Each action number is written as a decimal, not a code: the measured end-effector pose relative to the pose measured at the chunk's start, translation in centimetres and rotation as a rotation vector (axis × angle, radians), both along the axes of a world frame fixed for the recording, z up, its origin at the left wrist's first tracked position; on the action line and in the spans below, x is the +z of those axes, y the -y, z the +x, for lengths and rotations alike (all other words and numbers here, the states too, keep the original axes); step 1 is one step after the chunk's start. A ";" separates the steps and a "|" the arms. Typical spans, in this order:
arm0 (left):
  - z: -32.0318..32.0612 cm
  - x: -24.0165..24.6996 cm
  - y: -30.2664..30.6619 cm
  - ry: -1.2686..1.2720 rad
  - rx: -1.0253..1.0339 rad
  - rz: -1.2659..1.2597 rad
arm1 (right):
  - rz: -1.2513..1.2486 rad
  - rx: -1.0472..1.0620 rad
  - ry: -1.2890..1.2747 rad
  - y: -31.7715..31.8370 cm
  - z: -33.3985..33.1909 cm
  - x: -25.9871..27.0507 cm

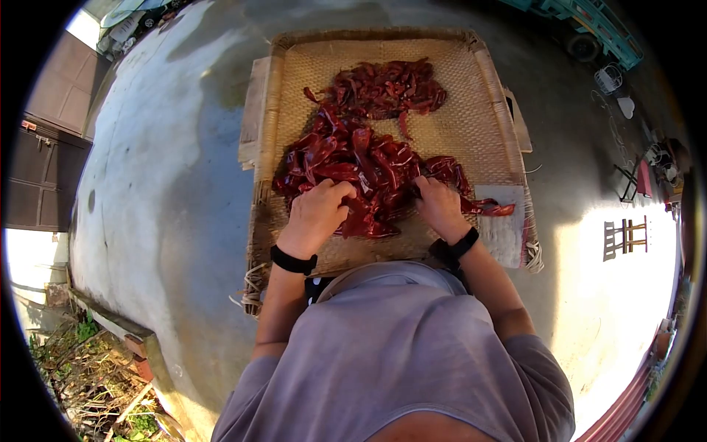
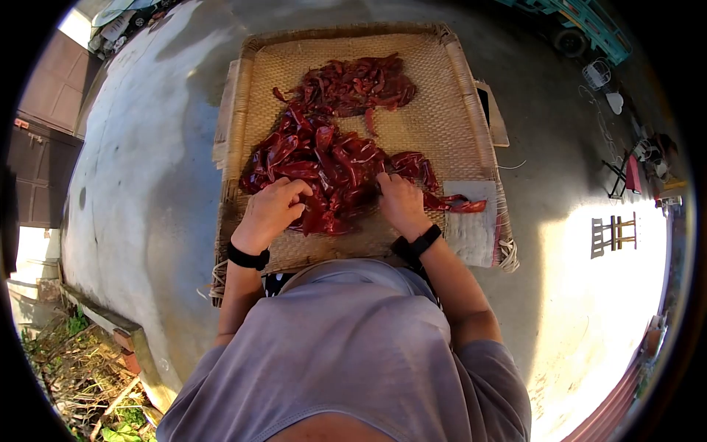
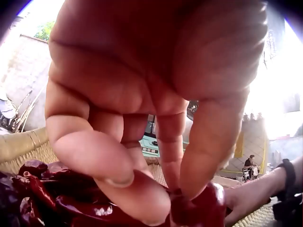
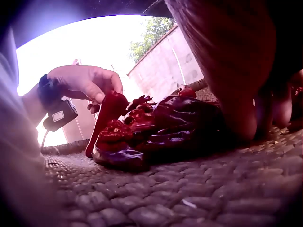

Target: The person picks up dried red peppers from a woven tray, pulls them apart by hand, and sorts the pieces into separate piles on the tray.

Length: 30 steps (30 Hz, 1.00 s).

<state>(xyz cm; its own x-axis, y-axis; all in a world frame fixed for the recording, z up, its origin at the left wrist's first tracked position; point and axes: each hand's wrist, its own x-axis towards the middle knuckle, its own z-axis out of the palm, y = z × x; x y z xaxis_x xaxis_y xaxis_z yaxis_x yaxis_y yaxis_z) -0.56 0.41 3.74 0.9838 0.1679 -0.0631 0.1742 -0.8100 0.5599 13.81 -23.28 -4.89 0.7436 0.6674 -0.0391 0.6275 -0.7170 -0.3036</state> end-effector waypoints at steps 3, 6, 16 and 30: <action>0.1 -1.7 0.7 0.046 -0.018 -0.047 | 0.050 -0.057 -0.004 0.3 0.1 0.4; 0.5 -2.1 1.3 0.017 0.026 0.010 | 0.167 -0.175 -0.059 1.1 0.0 2.6; 2.4 -0.9 4.4 0.216 -0.204 -0.069 | 0.694 0.088 -0.765 1.2 -3.1 7.7; 2.6 0.5 5.1 0.032 -0.020 -0.408 | 1.196 -0.416 -0.710 -0.9 -1.2 3.8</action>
